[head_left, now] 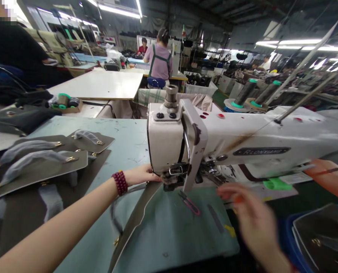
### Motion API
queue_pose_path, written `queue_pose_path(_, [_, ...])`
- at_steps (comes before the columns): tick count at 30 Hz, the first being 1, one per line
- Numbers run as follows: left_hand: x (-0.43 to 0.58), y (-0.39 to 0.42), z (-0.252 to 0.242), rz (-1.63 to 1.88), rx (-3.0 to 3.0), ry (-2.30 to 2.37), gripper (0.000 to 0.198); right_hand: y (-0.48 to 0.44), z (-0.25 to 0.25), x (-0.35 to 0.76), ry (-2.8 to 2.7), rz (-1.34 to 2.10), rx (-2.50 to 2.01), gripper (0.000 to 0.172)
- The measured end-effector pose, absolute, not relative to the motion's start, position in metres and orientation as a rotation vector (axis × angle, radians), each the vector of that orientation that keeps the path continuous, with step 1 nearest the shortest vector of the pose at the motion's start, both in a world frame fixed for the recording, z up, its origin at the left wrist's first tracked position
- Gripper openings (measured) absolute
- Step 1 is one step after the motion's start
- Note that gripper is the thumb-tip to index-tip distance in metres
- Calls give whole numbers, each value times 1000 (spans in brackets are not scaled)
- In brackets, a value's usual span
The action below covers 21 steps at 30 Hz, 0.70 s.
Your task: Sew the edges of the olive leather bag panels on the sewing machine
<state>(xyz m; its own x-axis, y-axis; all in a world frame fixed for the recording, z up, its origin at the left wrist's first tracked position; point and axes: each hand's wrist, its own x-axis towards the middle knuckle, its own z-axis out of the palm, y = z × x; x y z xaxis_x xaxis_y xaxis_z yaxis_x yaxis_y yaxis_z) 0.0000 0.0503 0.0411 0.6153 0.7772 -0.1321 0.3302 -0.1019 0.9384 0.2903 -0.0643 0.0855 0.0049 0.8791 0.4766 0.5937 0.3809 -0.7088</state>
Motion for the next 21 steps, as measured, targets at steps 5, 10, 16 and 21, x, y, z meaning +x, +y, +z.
queue_pose_path(5, [4, 33, 32, 533, 1592, 971, 44, -62, 0, 190, -1251, 1618, -1144, 49])
queue_pose_path(10, [12, 13, 28, 729, 1358, 1039, 34, -46, -23, 157, -843, 1779, -1112, 45])
queue_pose_path(16, [25, -6, 19, 826, 1128, 1095, 30, -41, -10, 180, -1044, 1714, -1208, 42])
queue_pose_path(21, [29, -12, 11, 933, 1061, 1132, 24, -37, 17, 197, -1315, 1705, -1263, 37])
